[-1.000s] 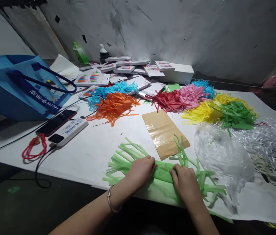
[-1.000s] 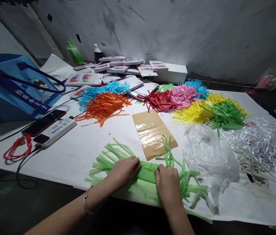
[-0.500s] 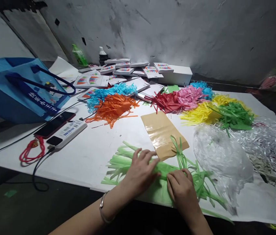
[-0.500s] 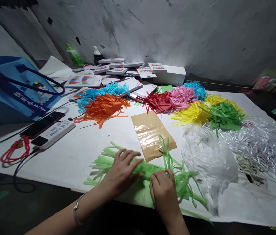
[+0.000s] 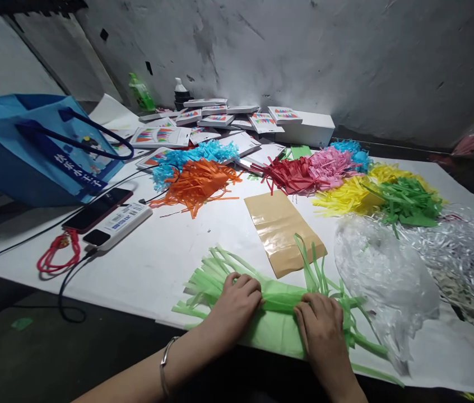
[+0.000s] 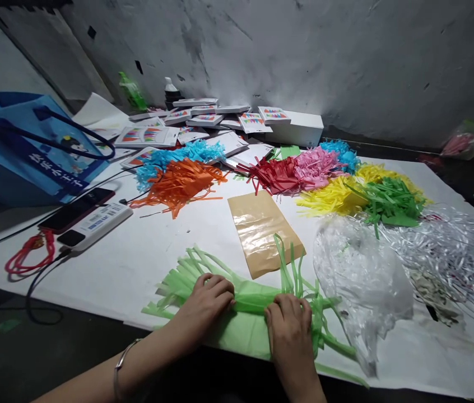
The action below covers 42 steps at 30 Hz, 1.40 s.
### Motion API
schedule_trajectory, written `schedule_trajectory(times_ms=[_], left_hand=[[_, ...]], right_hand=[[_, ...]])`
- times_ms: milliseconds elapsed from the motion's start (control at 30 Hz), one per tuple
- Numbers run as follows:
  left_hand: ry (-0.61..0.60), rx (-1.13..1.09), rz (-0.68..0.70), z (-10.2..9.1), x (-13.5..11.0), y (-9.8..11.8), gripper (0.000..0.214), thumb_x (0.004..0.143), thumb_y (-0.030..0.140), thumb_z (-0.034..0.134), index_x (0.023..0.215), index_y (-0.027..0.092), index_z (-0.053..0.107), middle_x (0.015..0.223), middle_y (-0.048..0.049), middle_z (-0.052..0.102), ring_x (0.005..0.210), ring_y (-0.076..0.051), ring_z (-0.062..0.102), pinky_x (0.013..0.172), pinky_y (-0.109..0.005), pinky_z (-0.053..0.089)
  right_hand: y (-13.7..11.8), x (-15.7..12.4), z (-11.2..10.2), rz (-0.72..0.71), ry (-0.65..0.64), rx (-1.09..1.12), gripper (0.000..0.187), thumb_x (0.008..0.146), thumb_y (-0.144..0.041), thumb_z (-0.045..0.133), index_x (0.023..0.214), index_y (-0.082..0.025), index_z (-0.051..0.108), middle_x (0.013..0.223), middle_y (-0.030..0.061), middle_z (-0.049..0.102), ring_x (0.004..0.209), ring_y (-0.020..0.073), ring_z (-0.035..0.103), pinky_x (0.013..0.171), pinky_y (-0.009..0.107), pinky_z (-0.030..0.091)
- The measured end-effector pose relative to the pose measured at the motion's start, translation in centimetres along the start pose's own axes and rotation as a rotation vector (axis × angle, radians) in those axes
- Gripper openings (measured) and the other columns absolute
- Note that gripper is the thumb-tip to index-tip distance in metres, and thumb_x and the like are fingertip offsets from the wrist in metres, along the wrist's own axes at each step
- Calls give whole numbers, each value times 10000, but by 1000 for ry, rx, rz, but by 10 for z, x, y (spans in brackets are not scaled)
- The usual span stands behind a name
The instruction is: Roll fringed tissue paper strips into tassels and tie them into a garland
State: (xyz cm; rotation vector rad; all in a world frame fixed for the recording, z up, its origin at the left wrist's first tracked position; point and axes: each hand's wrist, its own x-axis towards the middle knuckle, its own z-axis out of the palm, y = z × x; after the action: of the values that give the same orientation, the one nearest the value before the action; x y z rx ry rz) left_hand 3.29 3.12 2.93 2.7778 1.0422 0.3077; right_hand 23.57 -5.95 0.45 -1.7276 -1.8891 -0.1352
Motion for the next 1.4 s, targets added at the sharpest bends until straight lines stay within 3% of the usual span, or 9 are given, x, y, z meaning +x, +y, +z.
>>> schedule_trajectory(times_ms=[200,333,467,600,800,933,1067,1300,1400], left_hand=[[-55,68,-167,-5,18,11,218,938,221,591,764,155,705,919,-92,688,911,-288,604,827,-486,413],[-51,81,-175,-2,21,12,193,909,216,627,746,160,716,901,-89,692,907,-295,615,824,-499,438],[-15,92,-183,-1,18,11,106,886,247,681,841,159,718,995,-102,698,966,-302,608,909,-547,422],[158,89,31,4,11,10,203,866,266,742,1054,238,670,1234,-68,657,1158,-286,529,1124,-595,207],[315,-46,232,16,8,3,121,932,179,657,817,209,634,937,5,675,975,-197,550,1122,-480,217],[294,-135,209,15,3,-4,169,915,159,673,759,197,618,865,8,660,871,-192,527,980,-438,306],[222,-162,164,13,-4,-8,144,890,203,727,781,212,634,850,25,661,861,-193,528,901,-401,311],[78,-5,-41,9,4,5,133,894,172,655,764,174,627,871,-34,651,864,-230,540,836,-407,339],[74,31,-68,10,10,9,104,867,168,680,773,172,636,883,-49,642,863,-242,536,811,-408,344]], right_hand=[[-1,25,4,118,-71,-211,233,996,-266,483,802,-205,597,825,60,615,836,271,554,858,483,354],[2,24,3,-49,20,-24,230,1028,-318,444,939,-217,630,963,55,660,975,252,578,981,481,308],[4,16,1,-190,28,94,278,1047,-244,405,886,-219,630,830,7,669,944,207,578,1003,438,285],[3,15,1,-161,56,102,267,1018,-202,453,791,-204,594,754,1,638,859,188,573,965,415,303],[-5,15,6,-212,21,91,306,1052,-295,375,948,-216,653,864,29,677,906,209,576,1002,442,279],[3,8,0,-237,45,128,422,1073,-248,274,899,-214,657,799,8,684,891,184,601,1039,431,283],[14,-3,-11,-251,42,165,237,1032,-189,430,1051,-227,664,1010,-3,749,1082,210,621,1145,465,218],[8,-4,0,57,83,113,159,950,-188,544,803,-234,582,988,35,695,1020,243,628,1092,535,264],[5,0,4,65,107,6,126,956,-212,529,850,-227,597,1035,74,670,1023,261,611,1063,537,264]])
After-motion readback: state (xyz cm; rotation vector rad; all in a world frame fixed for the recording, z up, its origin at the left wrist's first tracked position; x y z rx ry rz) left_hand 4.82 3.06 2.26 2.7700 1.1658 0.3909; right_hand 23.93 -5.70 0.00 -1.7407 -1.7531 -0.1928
